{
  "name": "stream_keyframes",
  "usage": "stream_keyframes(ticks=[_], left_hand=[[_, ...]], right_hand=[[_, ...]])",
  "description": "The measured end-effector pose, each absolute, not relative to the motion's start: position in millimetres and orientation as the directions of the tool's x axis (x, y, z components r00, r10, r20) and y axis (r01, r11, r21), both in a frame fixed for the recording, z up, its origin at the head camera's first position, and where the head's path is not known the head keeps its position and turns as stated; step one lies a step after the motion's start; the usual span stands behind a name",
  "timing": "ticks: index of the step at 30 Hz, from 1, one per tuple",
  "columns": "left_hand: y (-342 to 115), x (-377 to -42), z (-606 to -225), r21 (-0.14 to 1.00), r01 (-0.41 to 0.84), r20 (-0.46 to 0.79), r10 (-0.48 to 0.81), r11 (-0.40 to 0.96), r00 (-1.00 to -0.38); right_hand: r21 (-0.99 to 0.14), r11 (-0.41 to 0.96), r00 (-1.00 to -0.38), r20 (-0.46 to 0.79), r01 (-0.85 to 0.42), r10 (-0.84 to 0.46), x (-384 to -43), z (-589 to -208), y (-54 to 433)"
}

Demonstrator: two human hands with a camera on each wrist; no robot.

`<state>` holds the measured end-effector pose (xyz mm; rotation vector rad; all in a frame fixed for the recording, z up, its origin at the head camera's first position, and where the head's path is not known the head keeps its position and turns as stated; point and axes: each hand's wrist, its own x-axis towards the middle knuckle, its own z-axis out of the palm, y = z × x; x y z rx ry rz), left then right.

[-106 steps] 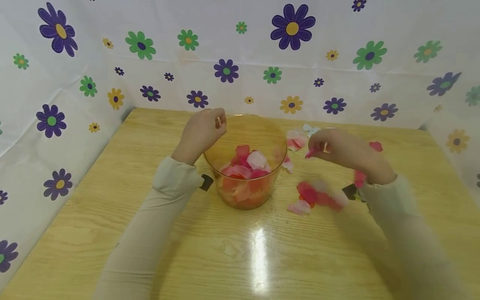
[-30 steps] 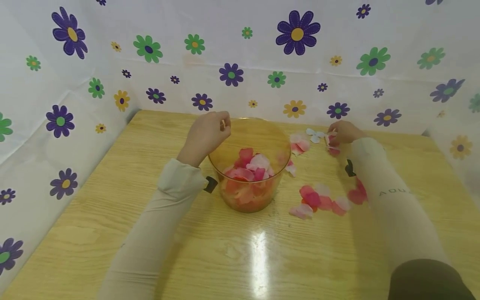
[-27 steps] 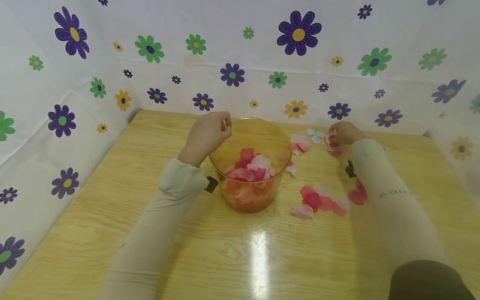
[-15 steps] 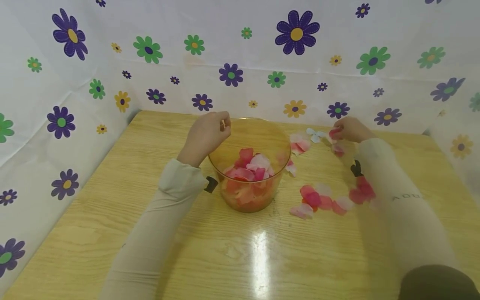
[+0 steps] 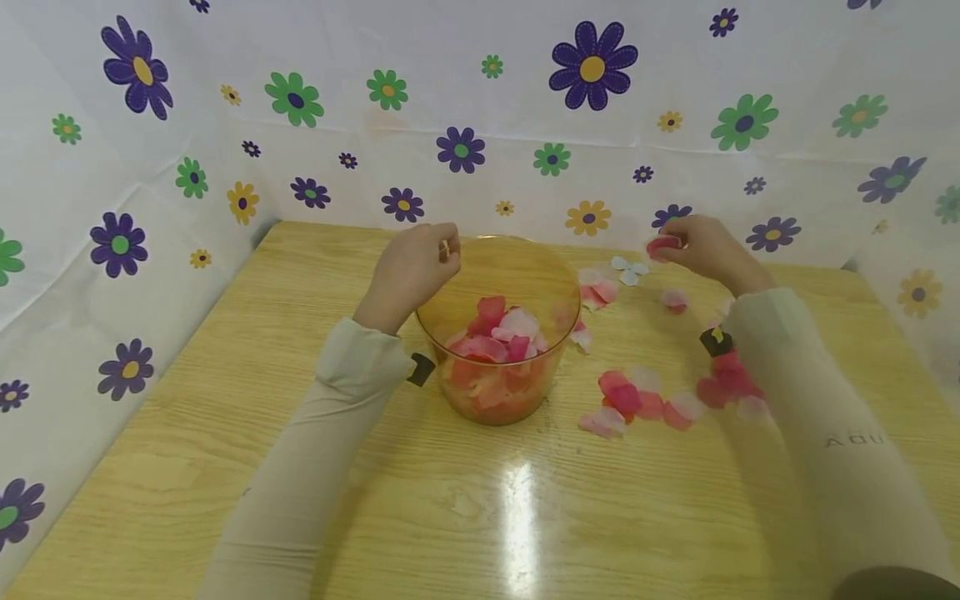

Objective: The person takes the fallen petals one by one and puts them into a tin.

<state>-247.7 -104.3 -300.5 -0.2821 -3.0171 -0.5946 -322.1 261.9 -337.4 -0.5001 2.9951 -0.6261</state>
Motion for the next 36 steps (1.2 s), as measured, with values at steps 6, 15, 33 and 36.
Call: stream_keyframes(ticks=[6, 15, 33, 36], left_hand=[[-104.6, -247.7, -300.6, 0.369, 0.189, 0.088, 0.168, 0.910, -0.982], [-105.2, -247.8, -301.5, 0.372, 0.184, 0.080, 0.166, 0.910, -0.983], [-105.3, -250.7, -303.5, 0.355, 0.219, 0.116, 0.189, 0.909, -0.975], [-106.0, -250.1, -303.2, 0.353, 0.225, 0.124, 0.193, 0.908, -0.973]], right_hand=[[-0.446, 0.762, -0.883, 0.237, -0.469, -0.405, -282.0, -303.6, 217.4], [-0.379, 0.536, -0.656, 0.455, -0.754, -0.602, -239.2, -281.2, 154.8], [-0.395, 0.440, -0.577, 0.362, -0.806, -0.732, -219.4, -302.3, 104.1], [-0.406, 0.460, -0.596, 0.326, -0.789, -0.734, -219.0, -301.7, 103.2]])
